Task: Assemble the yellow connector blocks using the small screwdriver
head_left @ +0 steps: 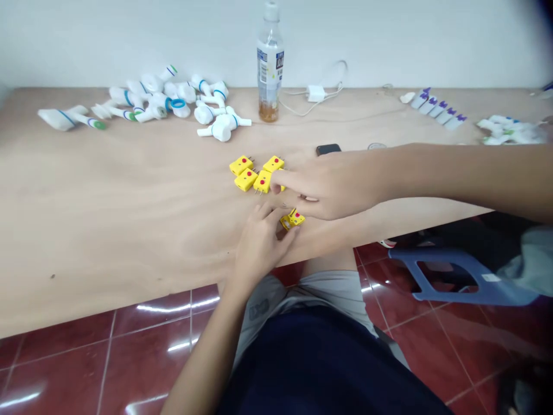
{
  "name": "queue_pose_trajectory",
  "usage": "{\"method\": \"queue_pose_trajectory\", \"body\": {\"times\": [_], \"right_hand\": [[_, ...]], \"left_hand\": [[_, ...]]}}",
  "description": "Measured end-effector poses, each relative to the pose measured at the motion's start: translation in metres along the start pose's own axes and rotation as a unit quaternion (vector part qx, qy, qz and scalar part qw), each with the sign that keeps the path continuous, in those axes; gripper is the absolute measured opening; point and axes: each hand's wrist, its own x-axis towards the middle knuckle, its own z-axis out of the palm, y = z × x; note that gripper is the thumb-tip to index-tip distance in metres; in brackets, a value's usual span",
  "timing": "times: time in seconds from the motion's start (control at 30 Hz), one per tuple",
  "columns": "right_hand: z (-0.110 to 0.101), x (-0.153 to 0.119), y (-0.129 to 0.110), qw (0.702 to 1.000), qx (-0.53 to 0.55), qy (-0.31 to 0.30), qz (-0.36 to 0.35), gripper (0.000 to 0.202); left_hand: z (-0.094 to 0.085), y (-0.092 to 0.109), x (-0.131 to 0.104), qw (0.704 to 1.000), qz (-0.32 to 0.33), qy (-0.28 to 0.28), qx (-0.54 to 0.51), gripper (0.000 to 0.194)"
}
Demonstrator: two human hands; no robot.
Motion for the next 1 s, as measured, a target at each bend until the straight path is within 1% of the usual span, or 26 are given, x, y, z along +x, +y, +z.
{"method": "queue_pose_trajectory", "body": {"times": [0.1,0.17,0.23,0.33,0.4,0.47,0.53,0.6,0.67,0.73,0.77,0.83,0.93,1.0], "right_hand": [[0.001,0.0026,0.0008,0.999,0.023,0.0,-0.022,0.019],[0.0036,0.004,0.0007,0.999,0.009,0.029,-0.023,0.023],[0.0053,0.0034,0.001,0.999,-0.001,0.049,-0.009,0.023],[0.0031,0.0002,0.0029,0.999,0.034,0.026,0.012,0.018],[0.0005,-0.0008,0.0048,0.998,0.056,0.008,-0.003,0.016],[-0.0002,-0.0001,0.0063,0.998,0.054,0.019,-0.009,0.014],[0.0011,0.0013,0.0066,0.999,0.04,0.035,0.006,0.013],[0.0026,0.0017,0.0056,0.998,0.029,0.048,0.025,0.015],[0.0024,0.0008,0.0039,0.998,0.045,0.042,0.024,0.015],[0.0006,-0.0006,0.0024,0.998,0.063,0.022,0.003,0.014],[-0.0004,-0.0011,0.0019,0.998,0.064,0.013,-0.008,0.013],[-0.0015,-0.0017,0.0014,0.999,0.045,0.017,-0.018,0.014],[-0.0008,-0.003,0.0017,0.999,0.04,0.019,-0.002,0.015],[-0.0003,-0.0043,0.0018,0.999,0.053,0.001,0.002,0.011]], "left_hand": [[0.0001,-0.0005,0.0008,1.0,0.018,-0.007,-0.017,0.021],[-0.0003,-0.0001,0.001,1.0,0.02,-0.012,-0.018,0.021],[-0.0008,0.0008,0.0005,1.0,0.006,-0.009,-0.007,0.021],[-0.0009,0.0019,-0.0008,1.0,-0.013,-0.005,0.006,0.023],[-0.0003,0.0013,-0.0011,1.0,-0.009,-0.004,0.002,0.024],[0.0004,0.0002,-0.0007,1.0,0.003,0.001,-0.007,0.024],[0.0006,-0.0006,-0.0002,1.0,0.01,0.002,-0.009,0.024],[0.0006,-0.0007,-0.0002,1.0,0.003,-0.003,0.0,0.023],[0.0007,-0.0007,-0.0006,1.0,-0.009,-0.006,0.007,0.023],[0.0012,-0.001,-0.0011,1.0,-0.009,-0.002,0.004,0.024],[0.0015,-0.0013,-0.0012,1.0,-0.006,0.003,0.0,0.025],[0.0018,-0.0019,-0.0012,1.0,0.0,0.005,-0.002,0.026],[0.0012,-0.002,-0.0005,1.0,-0.002,-0.003,0.004,0.025],[0.0008,-0.0019,0.0,1.0,-0.003,-0.005,0.0,0.025]]}}
